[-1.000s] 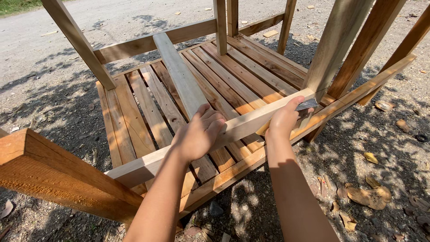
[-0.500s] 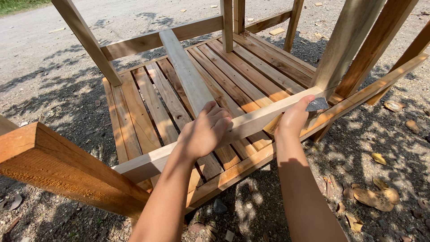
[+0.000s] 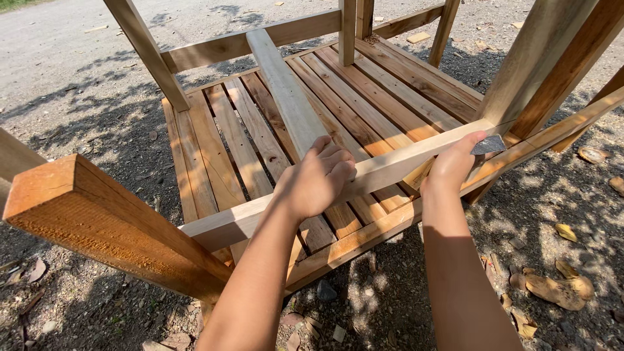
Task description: The person sands a wooden furniture frame outdoors, rubbing sandpaper by hand along the legs, rails, and slats of the frame. They reposition around the structure and work on different surfaces, including the underside rails and the edges of the frame.
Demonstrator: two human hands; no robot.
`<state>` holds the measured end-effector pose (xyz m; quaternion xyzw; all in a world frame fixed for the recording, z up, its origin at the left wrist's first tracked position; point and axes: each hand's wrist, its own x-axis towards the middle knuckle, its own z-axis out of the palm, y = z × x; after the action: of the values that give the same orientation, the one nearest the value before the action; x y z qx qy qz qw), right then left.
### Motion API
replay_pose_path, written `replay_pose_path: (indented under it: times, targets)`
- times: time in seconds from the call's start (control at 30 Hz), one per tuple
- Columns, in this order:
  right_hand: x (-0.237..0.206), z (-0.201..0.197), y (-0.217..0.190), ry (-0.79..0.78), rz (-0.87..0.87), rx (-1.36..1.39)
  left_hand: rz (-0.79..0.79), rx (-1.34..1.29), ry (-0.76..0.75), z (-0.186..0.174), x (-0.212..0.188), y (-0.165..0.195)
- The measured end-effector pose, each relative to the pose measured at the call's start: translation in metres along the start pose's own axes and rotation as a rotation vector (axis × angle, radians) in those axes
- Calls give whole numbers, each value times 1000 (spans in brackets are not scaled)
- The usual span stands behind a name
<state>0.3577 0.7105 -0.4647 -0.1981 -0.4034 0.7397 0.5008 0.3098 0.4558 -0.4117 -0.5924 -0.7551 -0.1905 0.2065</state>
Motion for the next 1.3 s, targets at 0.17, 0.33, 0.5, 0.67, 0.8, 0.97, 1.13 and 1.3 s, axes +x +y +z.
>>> replay_pose_path:
  times: [0.17,0.33,0.5,0.67,0.8,0.97,1.13,1.3]
  targets:
    - [-114,45,34,69,-279,-304,-384,-328,-33,-8,-1,8]
    - [-128,47,65,34,-261,-605,17,-47,45,-5,-5,-3]
    - [10,-5,11,58,46,10,99,97,21,-2,-4,-4]
    - [-79,28,44,87,-218,-284,-531,-321,-126,-7,0,7]
    - [-134,49,68,-27,-280,-437,-177,-91,-55,-13,-1,8]
    - [-9,0,8,61,55,-72,-19,106,-77,-13,-2,9]
    - [-43,13,21,66,-116,-21,-211,-89,-59,-11,-2,9]
    - [-151,50,93,-27,-273,-117,164,54,103,-10,-5,-3]
